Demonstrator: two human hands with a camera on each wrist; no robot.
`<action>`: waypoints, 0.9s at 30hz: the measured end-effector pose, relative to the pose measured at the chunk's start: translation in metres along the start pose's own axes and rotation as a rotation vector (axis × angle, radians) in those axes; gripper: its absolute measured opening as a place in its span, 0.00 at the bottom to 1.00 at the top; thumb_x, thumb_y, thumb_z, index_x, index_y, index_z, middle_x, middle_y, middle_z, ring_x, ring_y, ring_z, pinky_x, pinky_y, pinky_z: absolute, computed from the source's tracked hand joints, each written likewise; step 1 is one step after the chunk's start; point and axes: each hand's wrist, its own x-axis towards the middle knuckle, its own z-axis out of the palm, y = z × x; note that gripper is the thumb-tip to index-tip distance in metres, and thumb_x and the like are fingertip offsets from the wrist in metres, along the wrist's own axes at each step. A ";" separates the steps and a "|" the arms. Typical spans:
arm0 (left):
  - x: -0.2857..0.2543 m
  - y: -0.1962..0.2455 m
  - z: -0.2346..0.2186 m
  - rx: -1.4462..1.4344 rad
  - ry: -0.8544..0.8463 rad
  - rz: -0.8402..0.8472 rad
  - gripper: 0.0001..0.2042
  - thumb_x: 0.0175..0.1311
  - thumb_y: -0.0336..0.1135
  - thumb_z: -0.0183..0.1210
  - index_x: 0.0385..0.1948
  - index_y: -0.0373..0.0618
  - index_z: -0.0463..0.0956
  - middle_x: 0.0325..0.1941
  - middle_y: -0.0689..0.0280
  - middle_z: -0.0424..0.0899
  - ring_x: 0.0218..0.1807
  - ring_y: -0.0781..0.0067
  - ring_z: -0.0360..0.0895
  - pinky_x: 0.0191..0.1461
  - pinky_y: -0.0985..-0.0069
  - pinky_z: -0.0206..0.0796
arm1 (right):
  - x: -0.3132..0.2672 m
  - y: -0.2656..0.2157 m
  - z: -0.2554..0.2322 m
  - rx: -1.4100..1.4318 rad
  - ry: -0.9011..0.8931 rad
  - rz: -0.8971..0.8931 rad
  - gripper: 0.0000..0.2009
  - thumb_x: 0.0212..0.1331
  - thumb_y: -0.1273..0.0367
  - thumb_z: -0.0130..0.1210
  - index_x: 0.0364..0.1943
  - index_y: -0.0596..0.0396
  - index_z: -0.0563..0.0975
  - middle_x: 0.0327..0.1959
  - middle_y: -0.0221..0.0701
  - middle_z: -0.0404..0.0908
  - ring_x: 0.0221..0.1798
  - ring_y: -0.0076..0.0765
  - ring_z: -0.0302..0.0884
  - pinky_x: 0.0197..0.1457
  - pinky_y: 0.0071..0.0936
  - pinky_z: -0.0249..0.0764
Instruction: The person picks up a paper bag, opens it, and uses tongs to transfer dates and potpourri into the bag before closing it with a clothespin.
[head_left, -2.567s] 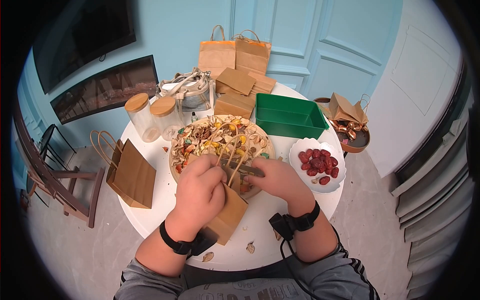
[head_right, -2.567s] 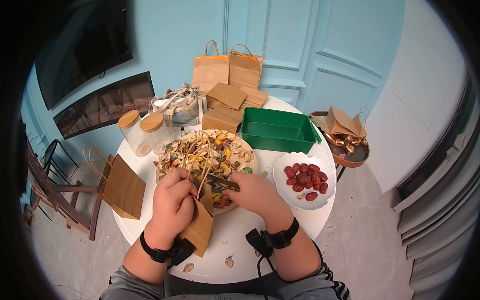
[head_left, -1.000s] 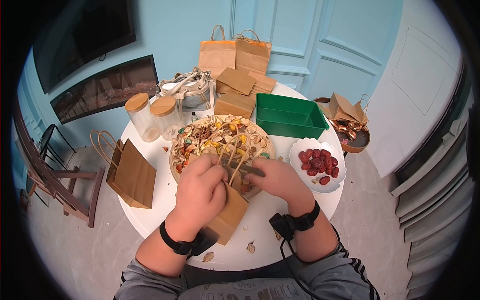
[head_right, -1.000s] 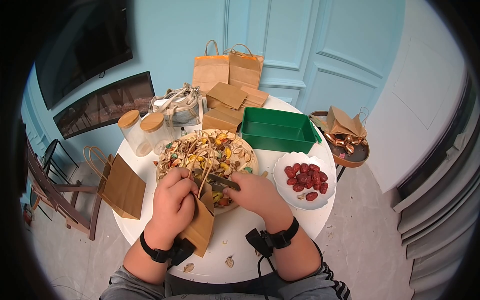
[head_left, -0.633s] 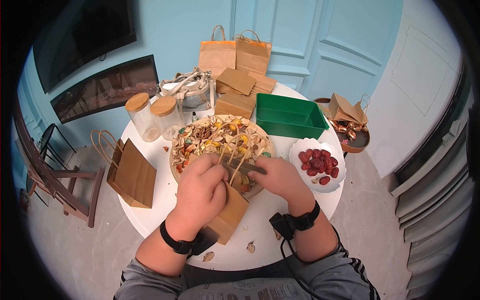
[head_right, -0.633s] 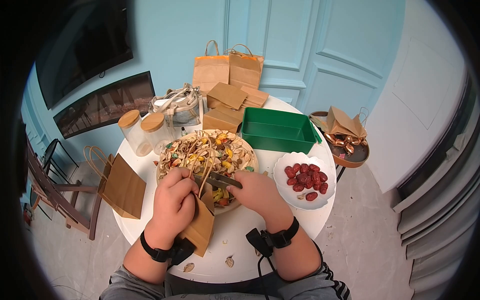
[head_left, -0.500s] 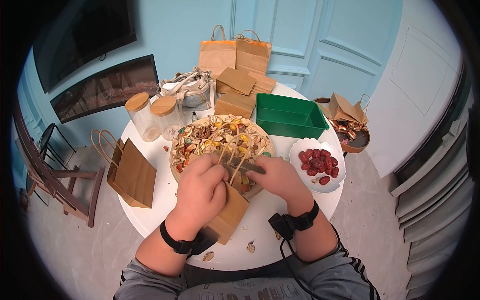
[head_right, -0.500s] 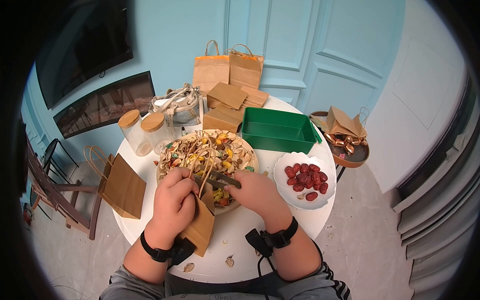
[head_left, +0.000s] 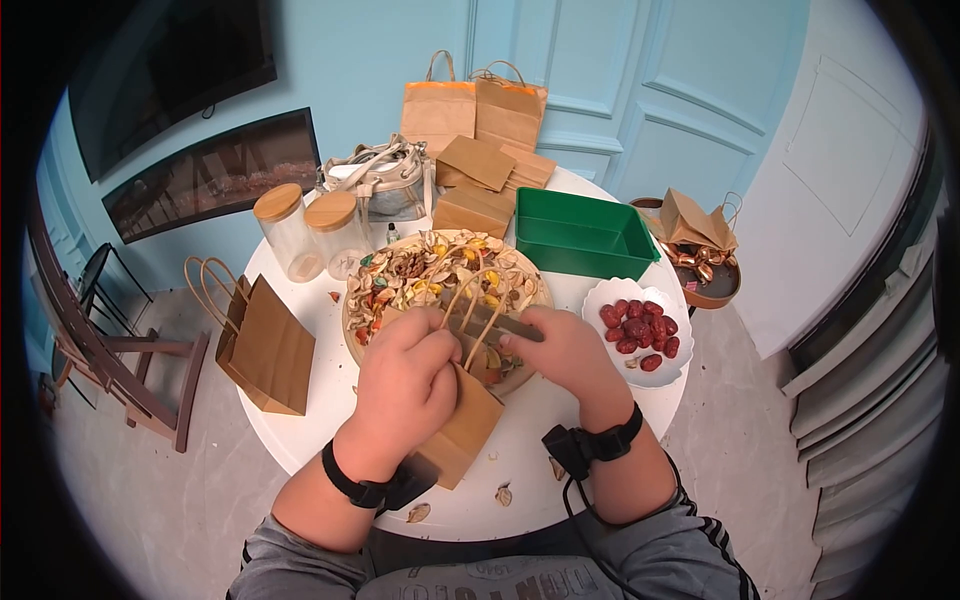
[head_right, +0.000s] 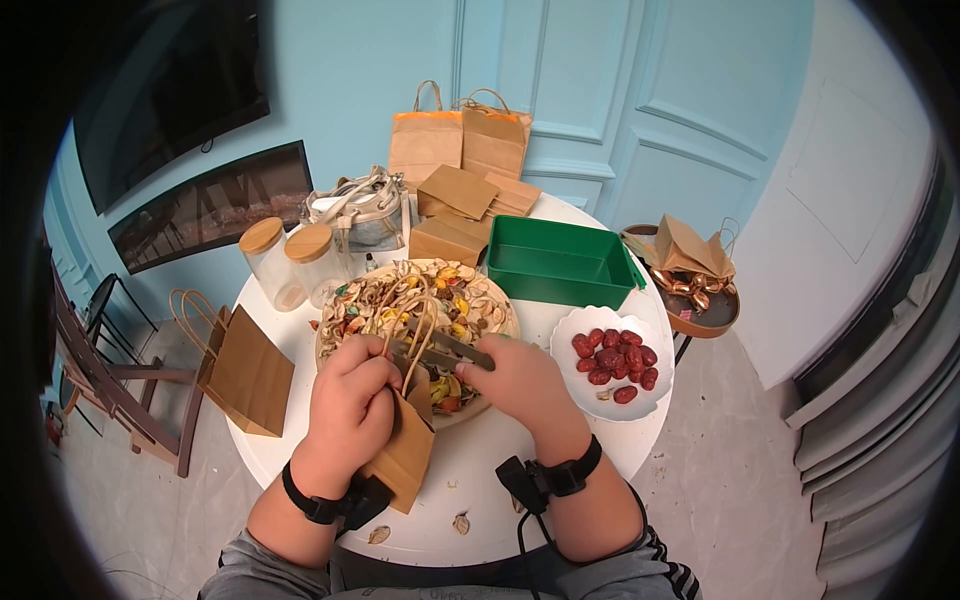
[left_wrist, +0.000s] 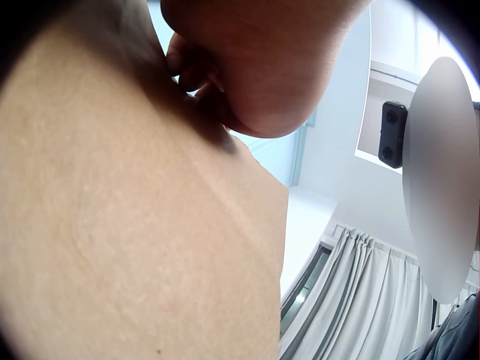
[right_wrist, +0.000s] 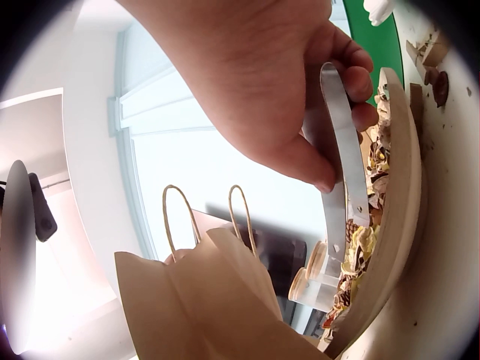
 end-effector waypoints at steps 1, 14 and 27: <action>0.000 0.000 0.000 -0.011 0.009 0.006 0.06 0.44 0.19 0.51 0.22 0.41 0.73 0.32 0.58 0.73 0.34 0.53 0.73 0.37 0.63 0.66 | 0.001 0.002 0.000 0.023 0.037 0.018 0.19 0.54 0.52 0.58 0.33 0.56 0.78 0.29 0.43 0.80 0.36 0.52 0.78 0.38 0.42 0.72; -0.001 0.000 0.001 0.004 0.001 -0.002 0.06 0.43 0.19 0.51 0.22 0.41 0.73 0.32 0.58 0.73 0.34 0.53 0.73 0.37 0.63 0.66 | 0.002 0.002 -0.003 0.019 0.097 0.116 0.21 0.55 0.52 0.58 0.36 0.60 0.78 0.26 0.44 0.79 0.33 0.49 0.78 0.37 0.39 0.71; -0.001 -0.001 0.001 0.006 0.001 0.006 0.06 0.43 0.19 0.51 0.23 0.41 0.73 0.32 0.58 0.73 0.34 0.53 0.73 0.37 0.63 0.66 | 0.001 -0.002 -0.001 0.032 -0.015 0.045 0.20 0.52 0.53 0.60 0.33 0.59 0.78 0.27 0.44 0.78 0.33 0.49 0.77 0.36 0.39 0.69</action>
